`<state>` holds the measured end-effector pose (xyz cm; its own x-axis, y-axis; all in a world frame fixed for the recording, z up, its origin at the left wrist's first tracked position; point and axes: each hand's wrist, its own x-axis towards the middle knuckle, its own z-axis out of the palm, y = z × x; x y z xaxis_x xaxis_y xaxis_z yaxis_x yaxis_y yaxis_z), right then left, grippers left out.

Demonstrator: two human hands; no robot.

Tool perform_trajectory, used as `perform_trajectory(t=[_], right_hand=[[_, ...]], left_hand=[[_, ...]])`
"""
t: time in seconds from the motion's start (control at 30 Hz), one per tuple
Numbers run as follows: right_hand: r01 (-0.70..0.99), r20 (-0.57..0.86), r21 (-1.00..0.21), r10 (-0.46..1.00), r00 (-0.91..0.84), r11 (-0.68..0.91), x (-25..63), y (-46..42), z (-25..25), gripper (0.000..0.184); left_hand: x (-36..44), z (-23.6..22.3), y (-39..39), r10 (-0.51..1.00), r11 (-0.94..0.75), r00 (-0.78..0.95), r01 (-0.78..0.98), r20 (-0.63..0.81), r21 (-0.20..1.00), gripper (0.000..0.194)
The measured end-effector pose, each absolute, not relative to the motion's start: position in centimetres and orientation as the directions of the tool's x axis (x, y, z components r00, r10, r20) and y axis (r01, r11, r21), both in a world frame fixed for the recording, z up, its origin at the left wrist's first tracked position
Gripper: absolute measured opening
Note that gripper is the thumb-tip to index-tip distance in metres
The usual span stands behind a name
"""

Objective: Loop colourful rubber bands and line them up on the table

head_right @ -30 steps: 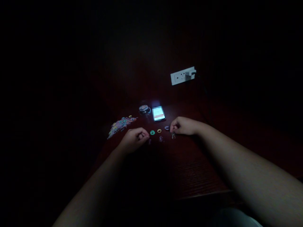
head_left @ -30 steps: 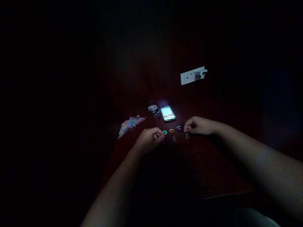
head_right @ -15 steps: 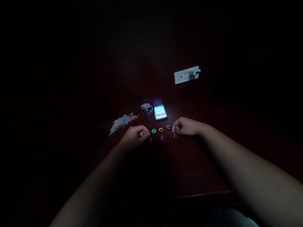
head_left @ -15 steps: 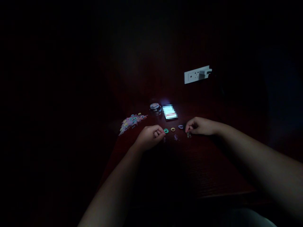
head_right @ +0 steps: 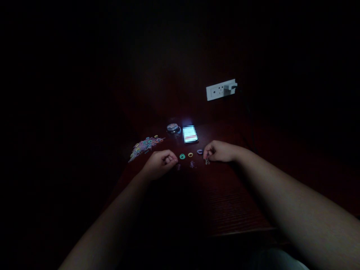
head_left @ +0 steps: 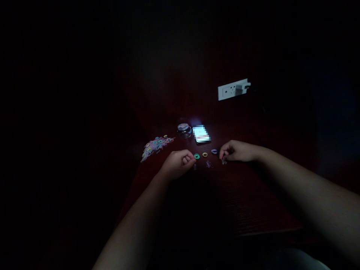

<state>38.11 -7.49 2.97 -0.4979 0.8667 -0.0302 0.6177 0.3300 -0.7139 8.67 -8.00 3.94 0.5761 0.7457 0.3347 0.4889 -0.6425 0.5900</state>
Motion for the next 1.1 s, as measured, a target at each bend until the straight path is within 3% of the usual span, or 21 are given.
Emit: perform_trajectory(t=[1.1], right_hand=[[0.597, -0.054, -0.754, 0.880, -0.472, 0.274, 37.66, -7.49, 2.88, 0.018]], left_hand=[[8.54, 3.85, -7.87, 0.753, -0.634, 0.570, 0.495, 0.328, 0.594, 0.014]])
